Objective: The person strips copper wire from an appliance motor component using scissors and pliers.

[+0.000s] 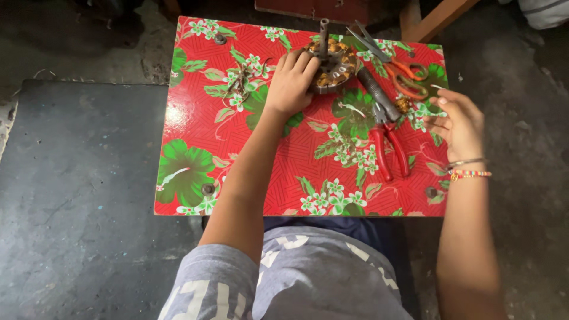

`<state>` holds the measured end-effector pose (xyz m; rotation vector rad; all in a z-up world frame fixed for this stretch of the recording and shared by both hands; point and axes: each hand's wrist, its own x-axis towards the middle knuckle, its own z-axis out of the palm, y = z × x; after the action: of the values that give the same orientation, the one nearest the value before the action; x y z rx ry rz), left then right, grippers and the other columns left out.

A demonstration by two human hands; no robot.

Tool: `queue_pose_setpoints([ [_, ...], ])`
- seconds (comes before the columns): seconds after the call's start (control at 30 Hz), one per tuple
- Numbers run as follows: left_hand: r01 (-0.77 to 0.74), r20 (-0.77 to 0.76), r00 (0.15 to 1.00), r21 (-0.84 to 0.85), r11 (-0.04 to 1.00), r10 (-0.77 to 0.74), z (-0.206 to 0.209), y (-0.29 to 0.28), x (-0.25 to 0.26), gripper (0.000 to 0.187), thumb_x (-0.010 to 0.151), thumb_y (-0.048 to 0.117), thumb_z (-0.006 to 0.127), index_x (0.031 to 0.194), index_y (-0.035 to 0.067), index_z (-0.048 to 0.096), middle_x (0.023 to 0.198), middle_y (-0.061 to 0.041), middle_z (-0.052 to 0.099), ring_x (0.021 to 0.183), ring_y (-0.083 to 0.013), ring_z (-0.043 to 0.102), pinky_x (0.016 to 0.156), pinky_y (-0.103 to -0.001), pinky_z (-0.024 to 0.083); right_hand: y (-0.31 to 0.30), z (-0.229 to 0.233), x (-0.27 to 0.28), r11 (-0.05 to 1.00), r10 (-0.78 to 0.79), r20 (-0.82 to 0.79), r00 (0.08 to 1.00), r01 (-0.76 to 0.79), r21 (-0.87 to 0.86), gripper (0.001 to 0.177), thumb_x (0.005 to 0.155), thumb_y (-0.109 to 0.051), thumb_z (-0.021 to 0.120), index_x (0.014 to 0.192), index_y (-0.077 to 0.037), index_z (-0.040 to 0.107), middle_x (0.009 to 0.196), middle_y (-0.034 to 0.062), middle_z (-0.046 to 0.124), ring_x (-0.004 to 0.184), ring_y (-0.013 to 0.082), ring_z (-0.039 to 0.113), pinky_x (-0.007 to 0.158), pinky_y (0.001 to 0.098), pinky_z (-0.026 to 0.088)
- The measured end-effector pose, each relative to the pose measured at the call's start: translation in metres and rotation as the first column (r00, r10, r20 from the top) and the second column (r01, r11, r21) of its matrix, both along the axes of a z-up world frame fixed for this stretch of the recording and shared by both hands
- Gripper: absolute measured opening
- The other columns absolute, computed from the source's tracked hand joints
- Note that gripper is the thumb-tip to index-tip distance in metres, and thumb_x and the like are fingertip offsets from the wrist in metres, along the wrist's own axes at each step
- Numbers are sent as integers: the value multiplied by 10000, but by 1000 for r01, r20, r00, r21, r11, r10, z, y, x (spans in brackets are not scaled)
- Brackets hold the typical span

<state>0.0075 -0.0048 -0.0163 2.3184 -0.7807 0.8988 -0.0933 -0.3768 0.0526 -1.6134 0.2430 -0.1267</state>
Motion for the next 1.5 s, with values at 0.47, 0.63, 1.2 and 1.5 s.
queue_pose_setpoints([
  [0.47, -86, -2, 996, 52, 995, 87, 6, -5, -5, 554, 656, 71, 705, 1176, 56, 517, 1216, -152, 575, 1215, -361, 530, 1001, -455, 441, 154, -2, 89, 671, 413, 324, 851, -43, -741, 446, 804, -268, 930, 1151, -43, 763, 999, 82, 687, 762, 160, 657, 694, 288, 546],
  [0.63, -99, 4, 995, 79, 992, 100, 6, -1, -6, 549, 657, 75, 711, 1173, 60, 526, 1188, -132, 577, 1216, -342, 536, 1011, -440, 434, 180, -24, 87, 672, 376, 482, 791, 126, -730, 204, 813, -196, 912, 954, -79, 824, 923, 96, 708, 795, 219, 674, 716, 323, 544],
  [1.2, -121, -23, 992, 77, 990, 123, 5, -4, -7, 578, 653, 123, 755, 1186, 81, 533, 1203, -119, 575, 1224, -336, 521, 1040, -484, 408, 98, 15, 75, 941, 199, 544, 815, -4, -339, 138, 1027, -95, 792, 1102, 19, 777, 1012, 53, 760, 879, 77, 679, 799, 214, 550],
  [1.5, -101, -8, 995, 47, 994, 101, 12, -2, -7, 573, 629, 109, 744, 1158, 75, 530, 1188, -115, 581, 1200, -339, 534, 1008, -462, 417, 158, -22, 69, 798, 398, 427, 812, -77, -598, 131, 954, -102, 806, 1037, -2, 789, 910, 37, 751, 756, 62, 658, 666, 214, 508],
])
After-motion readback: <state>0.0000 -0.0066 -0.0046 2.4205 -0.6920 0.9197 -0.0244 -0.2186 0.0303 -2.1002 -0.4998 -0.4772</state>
